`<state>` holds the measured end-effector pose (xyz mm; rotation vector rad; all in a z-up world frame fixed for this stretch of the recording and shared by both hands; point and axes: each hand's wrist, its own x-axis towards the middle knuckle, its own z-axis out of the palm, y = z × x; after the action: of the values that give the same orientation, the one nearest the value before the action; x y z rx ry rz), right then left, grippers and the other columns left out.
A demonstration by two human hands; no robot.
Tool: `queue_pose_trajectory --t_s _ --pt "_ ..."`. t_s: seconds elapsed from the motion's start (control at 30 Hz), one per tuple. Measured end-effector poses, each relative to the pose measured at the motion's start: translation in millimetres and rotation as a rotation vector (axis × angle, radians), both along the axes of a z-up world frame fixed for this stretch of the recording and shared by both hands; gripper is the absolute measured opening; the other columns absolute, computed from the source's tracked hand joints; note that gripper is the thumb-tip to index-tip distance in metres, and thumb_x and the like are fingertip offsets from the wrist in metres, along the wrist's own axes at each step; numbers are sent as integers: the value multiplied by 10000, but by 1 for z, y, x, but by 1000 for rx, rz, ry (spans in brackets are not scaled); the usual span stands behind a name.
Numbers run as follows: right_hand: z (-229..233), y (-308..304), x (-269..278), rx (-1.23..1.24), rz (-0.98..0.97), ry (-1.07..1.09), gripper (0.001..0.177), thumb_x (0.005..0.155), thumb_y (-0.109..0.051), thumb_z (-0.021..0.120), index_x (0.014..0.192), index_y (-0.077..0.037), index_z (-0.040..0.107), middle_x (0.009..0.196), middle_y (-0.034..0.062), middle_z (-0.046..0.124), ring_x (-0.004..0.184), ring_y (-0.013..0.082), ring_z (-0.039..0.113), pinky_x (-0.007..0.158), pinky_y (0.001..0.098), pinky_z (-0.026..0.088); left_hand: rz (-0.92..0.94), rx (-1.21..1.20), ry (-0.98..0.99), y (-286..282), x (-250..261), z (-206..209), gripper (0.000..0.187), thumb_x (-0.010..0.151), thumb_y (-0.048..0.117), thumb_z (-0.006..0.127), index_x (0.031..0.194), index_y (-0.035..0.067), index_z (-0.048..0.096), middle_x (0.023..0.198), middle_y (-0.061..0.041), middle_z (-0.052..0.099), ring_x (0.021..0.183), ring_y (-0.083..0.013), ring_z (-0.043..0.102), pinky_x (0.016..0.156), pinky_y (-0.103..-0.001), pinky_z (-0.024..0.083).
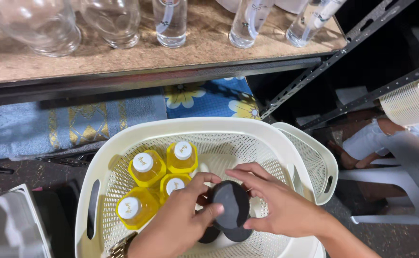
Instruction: The person transfers black lids, yellow bottles, and clear pump bottles from a white basket onto a metal shelf. They place the items one by one, arranging them in rows on the shelf.
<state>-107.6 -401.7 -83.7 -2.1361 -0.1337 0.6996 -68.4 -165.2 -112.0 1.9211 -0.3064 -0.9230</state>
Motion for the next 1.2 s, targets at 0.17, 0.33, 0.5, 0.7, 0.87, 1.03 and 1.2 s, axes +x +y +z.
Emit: queue_pose_trajectory --t_s 0.17,0.33,0.5,0.7,0.87,1.03,1.2 --pt "6 8 -2 -32 35 -115 944 692 -115 878 1543 -274 500 1397 -15 491 1242 121 596 967 265 550 -50 -142 -162 14 -9 3 856 675 112 877 1438 200 498 1402 -16 430 1129 -205 675 863 -265 727" --pt "15 22 11 129 27 -203 899 699 -90 912 1509 -213 543 1360 23 565 1203 128 624 1004 292 563 57 -136 -212 37 -11 -1 1012 631 185 942 1525 252 473 1418 24 388 1084 -148 689 864 -253 738" --pt "45 58 35 122 125 -431 753 680 -88 888 1390 -170 654 1437 5 658 1211 121 672 901 261 602 288 -148 -314 69 -10 8 1049 586 335 1021 1506 272 522 1422 9 422 826 -96 729 826 -259 760" --pt "95 104 82 167 260 -552 813 733 -201 925 1466 -201 575 1559 24 559 1382 160 580 1028 336 535 527 -213 -616 113 11 71 946 602 320 999 1453 253 592 1302 70 647 820 -93 721 786 -239 707" --pt "161 160 133 101 273 -707 786 741 -225 892 1460 -169 578 1527 52 570 1351 160 602 1050 316 561 624 -306 -867 153 57 121 955 633 257 972 1485 176 550 1216 -14 717 908 -74 698 823 -223 632" --pt "224 214 201 -87 320 -875 891 783 -286 831 1574 -213 428 1508 79 550 1432 204 466 1193 396 313 596 -252 -1004 192 122 189 947 766 218 842 1585 181 369 1528 -51 593 1023 -137 699 927 -289 561" --pt "227 255 311 -289 263 -998 897 779 -464 819 1575 -284 445 1352 113 634 1414 344 431 1164 492 330 639 -241 -928 229 210 205 1005 832 136 824 1662 174 259 1508 -187 544 1323 -338 558 1101 -467 464"
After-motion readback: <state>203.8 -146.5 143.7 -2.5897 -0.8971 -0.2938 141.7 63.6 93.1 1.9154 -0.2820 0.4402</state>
